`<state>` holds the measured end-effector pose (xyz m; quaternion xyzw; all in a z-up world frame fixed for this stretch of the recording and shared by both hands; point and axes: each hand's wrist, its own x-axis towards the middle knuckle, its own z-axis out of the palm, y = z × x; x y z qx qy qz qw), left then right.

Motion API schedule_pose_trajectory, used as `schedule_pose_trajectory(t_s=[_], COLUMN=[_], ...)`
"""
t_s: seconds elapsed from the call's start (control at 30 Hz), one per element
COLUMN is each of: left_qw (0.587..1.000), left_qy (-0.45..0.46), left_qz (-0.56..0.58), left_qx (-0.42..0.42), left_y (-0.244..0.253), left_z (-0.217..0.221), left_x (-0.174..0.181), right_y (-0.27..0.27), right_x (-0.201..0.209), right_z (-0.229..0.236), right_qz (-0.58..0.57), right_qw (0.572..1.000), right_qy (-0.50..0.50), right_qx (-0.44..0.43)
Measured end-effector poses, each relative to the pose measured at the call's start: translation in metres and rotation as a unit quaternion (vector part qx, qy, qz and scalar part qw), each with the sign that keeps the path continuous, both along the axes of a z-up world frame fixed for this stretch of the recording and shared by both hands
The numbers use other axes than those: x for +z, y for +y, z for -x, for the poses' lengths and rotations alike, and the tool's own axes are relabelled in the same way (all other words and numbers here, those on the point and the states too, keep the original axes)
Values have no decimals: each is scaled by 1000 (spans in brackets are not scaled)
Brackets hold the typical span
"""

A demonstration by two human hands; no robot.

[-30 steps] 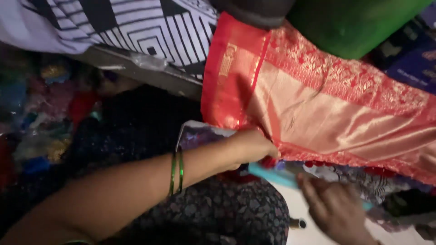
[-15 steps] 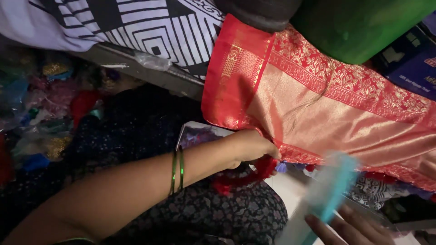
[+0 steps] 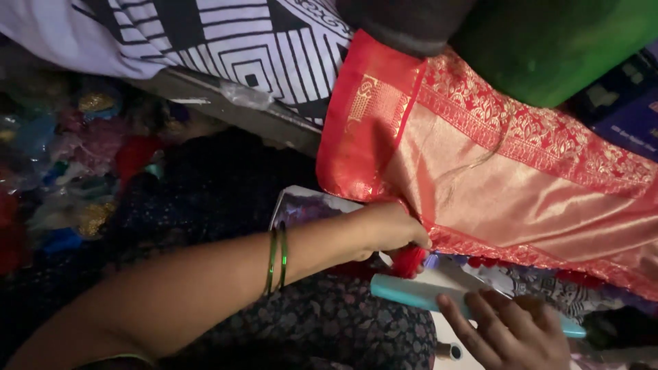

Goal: Attaching decorative tassels and thread to the edge of a saree.

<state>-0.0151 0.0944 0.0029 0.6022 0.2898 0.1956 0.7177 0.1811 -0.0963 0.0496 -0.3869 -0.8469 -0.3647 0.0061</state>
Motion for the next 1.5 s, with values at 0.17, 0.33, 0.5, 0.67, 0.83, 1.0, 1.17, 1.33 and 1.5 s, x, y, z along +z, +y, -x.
schedule_pose_trajectory(t_s=[0.17, 0.33, 0.5, 0.67, 0.83, 1.0, 1.17, 1.33, 1.5], left_qw=[999, 999, 997, 1000, 996, 996, 993, 992, 981], left_qy=[33, -20, 66, 17, 56, 15, -18, -58, -139], left_qz=[11, 26, -36, 21, -67, 83, 108, 107, -97], left_qx=[-9, 0, 26, 10, 24, -35, -49, -36, 92], left_y=[-8, -6, -10, -8, -9, -8, -9, -23, -61], left_z=[1, 10, 5, 8, 3, 11, 17, 10, 7], left_x=[10, 12, 14, 13, 11, 13, 14, -19, -62], right_y=[2, -5, 6, 5, 7, -11, -21, -13, 40], right_x=[-1, -18, 0, -18, -14, -42, -176, -294, -105], right_z=[-6, -22, -9, -28, -18, -12, -23, -47, 45], right_qz=[-35, 23, -65, -18, -66, -43, 188, 200, 302], right_qw=[998, 999, 996, 998, 994, 991, 969, 941, 392], right_qy=[25, -36, 24, -25, 66, 27, 157, 268, 869], right_qx=[-44, 10, -64, 56, -56, 125, 40, 59, -18])
